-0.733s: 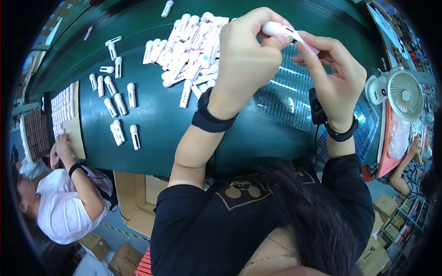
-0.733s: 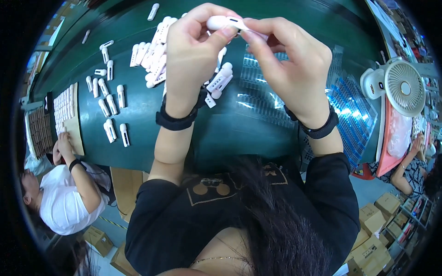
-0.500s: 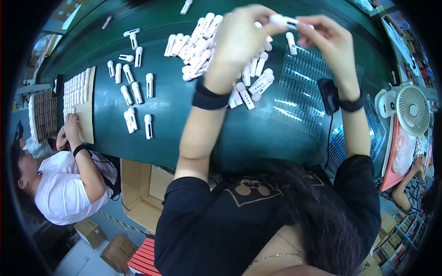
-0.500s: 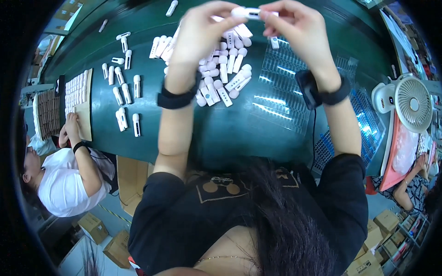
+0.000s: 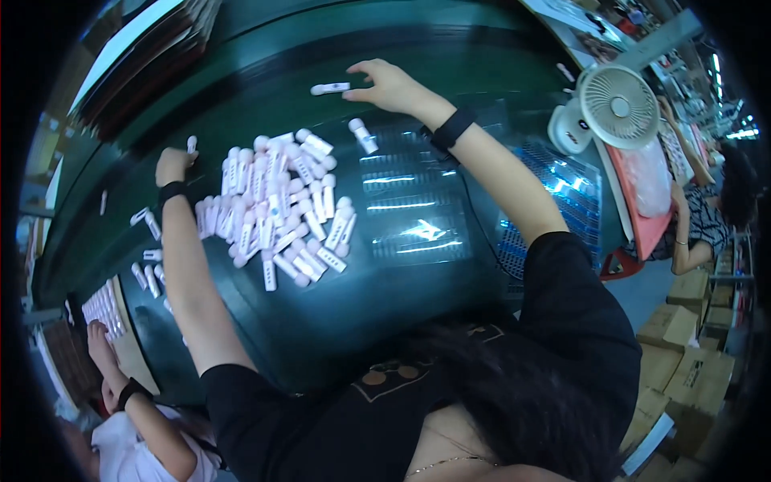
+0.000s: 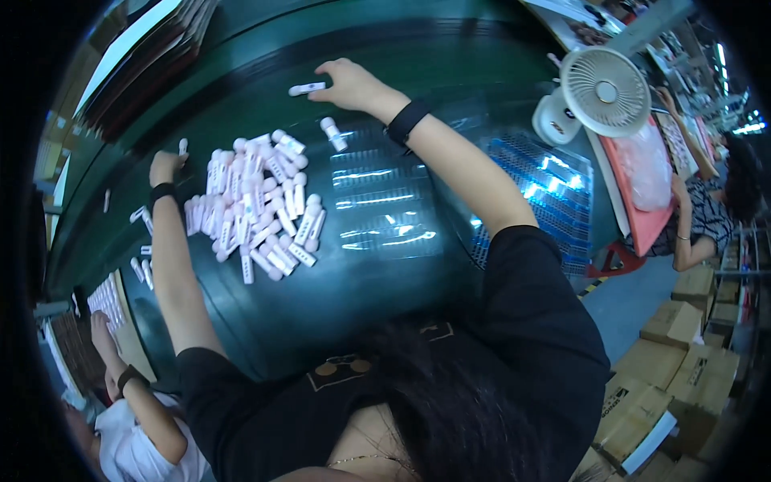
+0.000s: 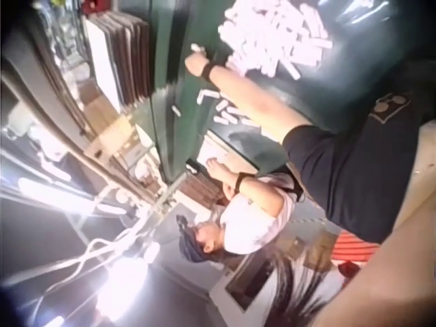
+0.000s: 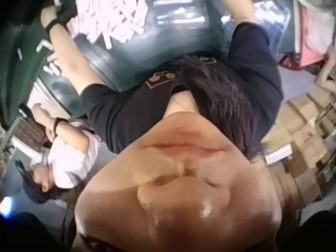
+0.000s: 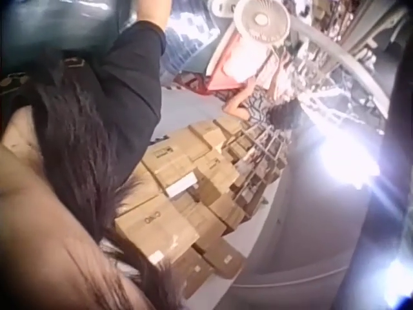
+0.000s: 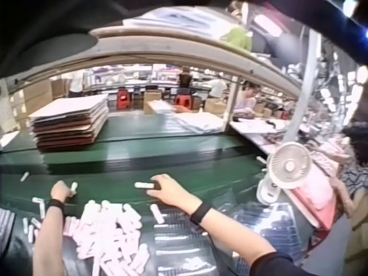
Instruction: Manually assemble small white electronic components on a production line.
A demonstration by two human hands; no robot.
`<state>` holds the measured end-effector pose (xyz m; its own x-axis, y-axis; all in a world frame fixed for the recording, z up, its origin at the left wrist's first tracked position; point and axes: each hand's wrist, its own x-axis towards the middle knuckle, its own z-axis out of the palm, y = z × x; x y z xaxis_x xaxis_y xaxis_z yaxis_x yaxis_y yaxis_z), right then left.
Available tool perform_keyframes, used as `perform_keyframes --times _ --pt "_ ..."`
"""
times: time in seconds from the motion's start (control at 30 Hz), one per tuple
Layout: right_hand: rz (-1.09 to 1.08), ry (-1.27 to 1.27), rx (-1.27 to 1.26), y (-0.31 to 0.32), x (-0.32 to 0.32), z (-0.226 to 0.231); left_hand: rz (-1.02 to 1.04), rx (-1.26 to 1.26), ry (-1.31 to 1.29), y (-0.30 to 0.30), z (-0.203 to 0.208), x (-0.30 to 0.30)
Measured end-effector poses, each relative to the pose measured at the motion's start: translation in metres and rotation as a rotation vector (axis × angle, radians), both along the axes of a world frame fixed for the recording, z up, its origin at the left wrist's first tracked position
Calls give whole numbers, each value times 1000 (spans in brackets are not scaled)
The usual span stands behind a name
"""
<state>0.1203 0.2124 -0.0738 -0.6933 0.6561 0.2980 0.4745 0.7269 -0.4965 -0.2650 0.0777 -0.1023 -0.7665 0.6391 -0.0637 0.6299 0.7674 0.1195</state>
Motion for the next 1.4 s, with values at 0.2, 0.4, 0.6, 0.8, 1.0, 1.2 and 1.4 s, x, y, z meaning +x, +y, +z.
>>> perform_keyframes --times 0.2,0.4,0.6,0.8,1.0,1.2,1.4 --pt "127 383 -149 -59 18 47 -267 652 -920 14 76 113" --pt "294 416 676 -72 26 64 -628 573 -1071 -20 113 257" --pt "437 294 662 -80 52 66 -643 748 -1196 -43 97 283" --pt "339 467 223 -93 65 58 -563 959 -1142 -65 102 300" --pt "148 587 165 -124 52 86 -592 1249 -1060 -83 101 298" --pt "96 557 -172 -128 58 71 -605 1320 -1079 -90 110 293" --pt "208 669 -145 -135 57 70 -496 1479 -1127 -93 106 306"
